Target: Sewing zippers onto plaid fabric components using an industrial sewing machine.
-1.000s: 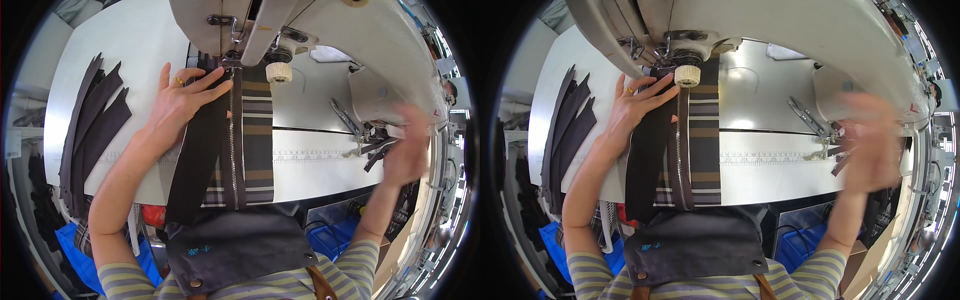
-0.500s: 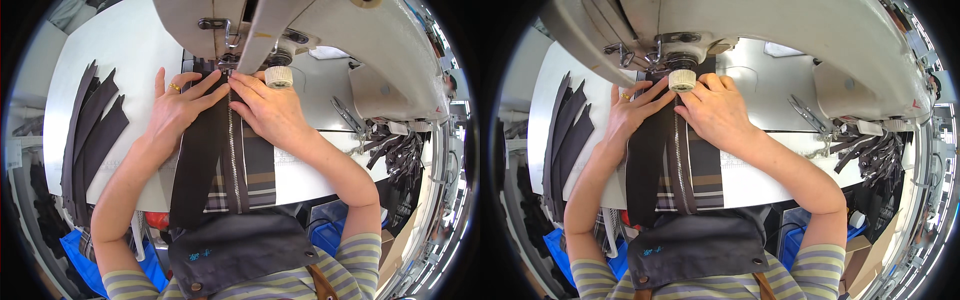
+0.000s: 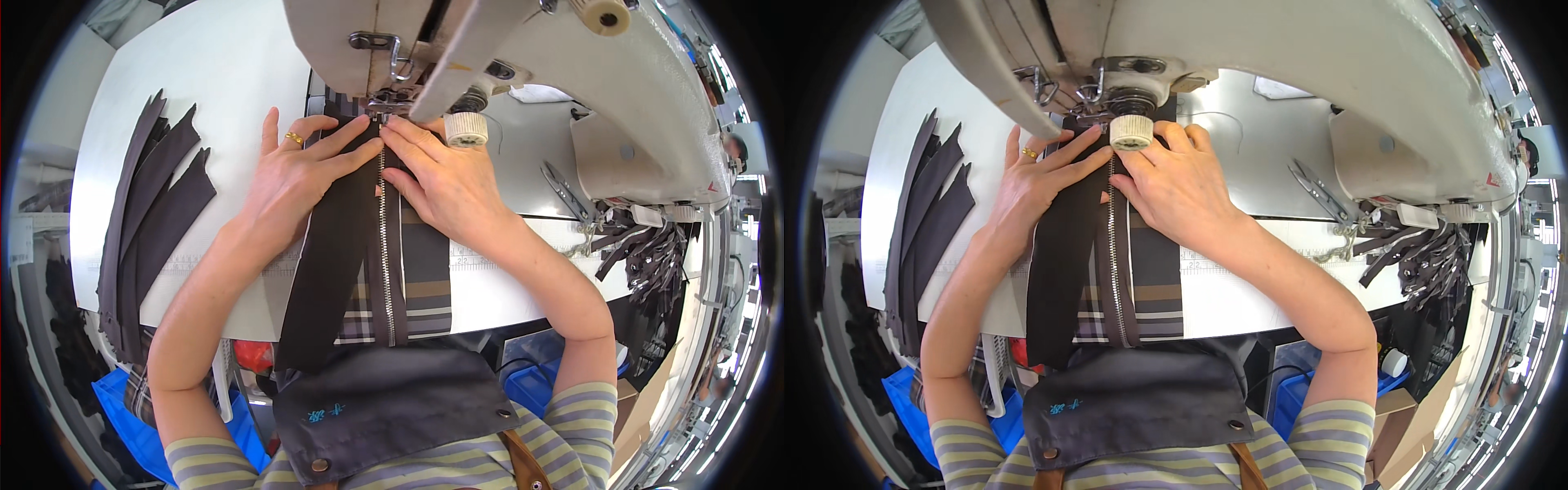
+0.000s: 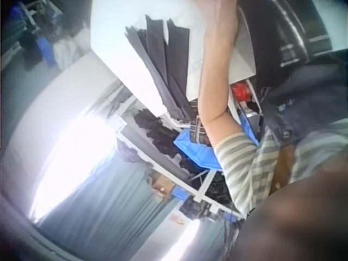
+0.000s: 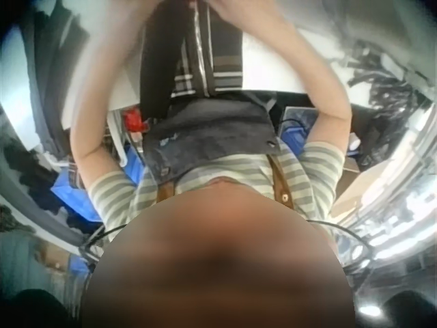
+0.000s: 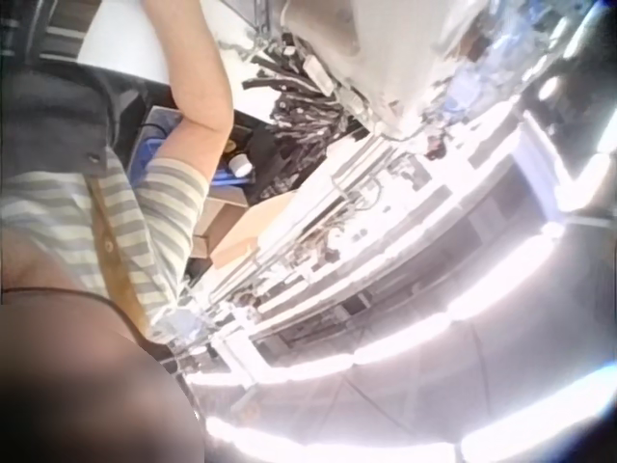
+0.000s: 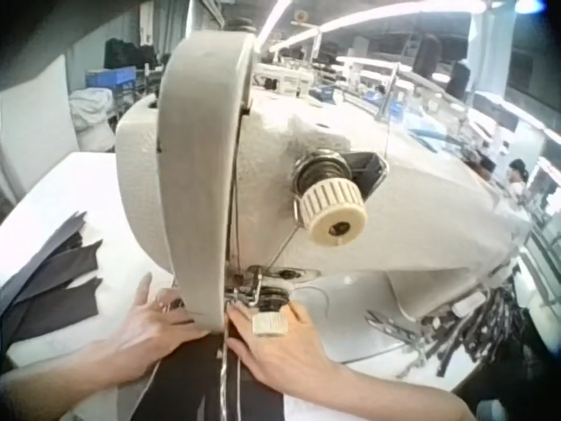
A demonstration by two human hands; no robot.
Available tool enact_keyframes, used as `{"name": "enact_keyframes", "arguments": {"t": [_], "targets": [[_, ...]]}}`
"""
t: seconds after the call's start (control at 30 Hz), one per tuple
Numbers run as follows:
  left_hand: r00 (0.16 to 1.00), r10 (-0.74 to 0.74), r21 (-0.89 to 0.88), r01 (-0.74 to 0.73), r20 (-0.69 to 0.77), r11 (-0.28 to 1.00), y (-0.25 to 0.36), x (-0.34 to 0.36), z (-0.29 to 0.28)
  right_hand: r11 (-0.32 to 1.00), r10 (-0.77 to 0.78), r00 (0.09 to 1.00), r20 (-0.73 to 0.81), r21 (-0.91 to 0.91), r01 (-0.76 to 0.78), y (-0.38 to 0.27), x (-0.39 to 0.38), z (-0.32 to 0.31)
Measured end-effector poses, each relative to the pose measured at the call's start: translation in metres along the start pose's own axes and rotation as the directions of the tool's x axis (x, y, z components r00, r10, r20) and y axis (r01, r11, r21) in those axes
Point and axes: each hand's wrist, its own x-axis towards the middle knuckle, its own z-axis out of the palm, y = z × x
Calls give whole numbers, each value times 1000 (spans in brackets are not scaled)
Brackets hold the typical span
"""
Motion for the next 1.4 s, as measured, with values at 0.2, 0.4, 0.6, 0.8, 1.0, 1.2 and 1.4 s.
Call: {"name": "enact_keyframes", "arguments": {"t": [0.2, 0.4, 0.6, 0.8, 1.0, 1.2, 1.4], "targets": [[1000, -3, 39, 3, 11, 999, -2, 1, 0, 995, -11, 1000, 26, -98, 13, 0, 4, -4], [1000, 16, 37, -16, 7, 999, -3, 1, -1, 996, -49, 999, -23, -71, 47, -8, -4, -45], [1000, 24, 13, -24, 2, 1000, -5, 0, 3, 655, 97, 604, -791, -406, -638, 116, -77, -251], [999, 36, 52, -37, 2, 998, -6, -1, 5, 311, 944, 81, -320, 782, -540, 346, -221, -387], [1000, 16, 29, -16, -6, 999, -4, 0, 4, 552, 649, -192, -736, 629, -547, 254, -192, -325], [1000, 24, 38, -24, 2, 999, -5, -1, 3, 939, 222, 963, -150, 298, -170, 27, -44, -131], [1000, 14, 48, -14, 11, 999, -2, 0, 2, 983, 64, 995, 79, 164, -76, 20, 3, -8]]}}
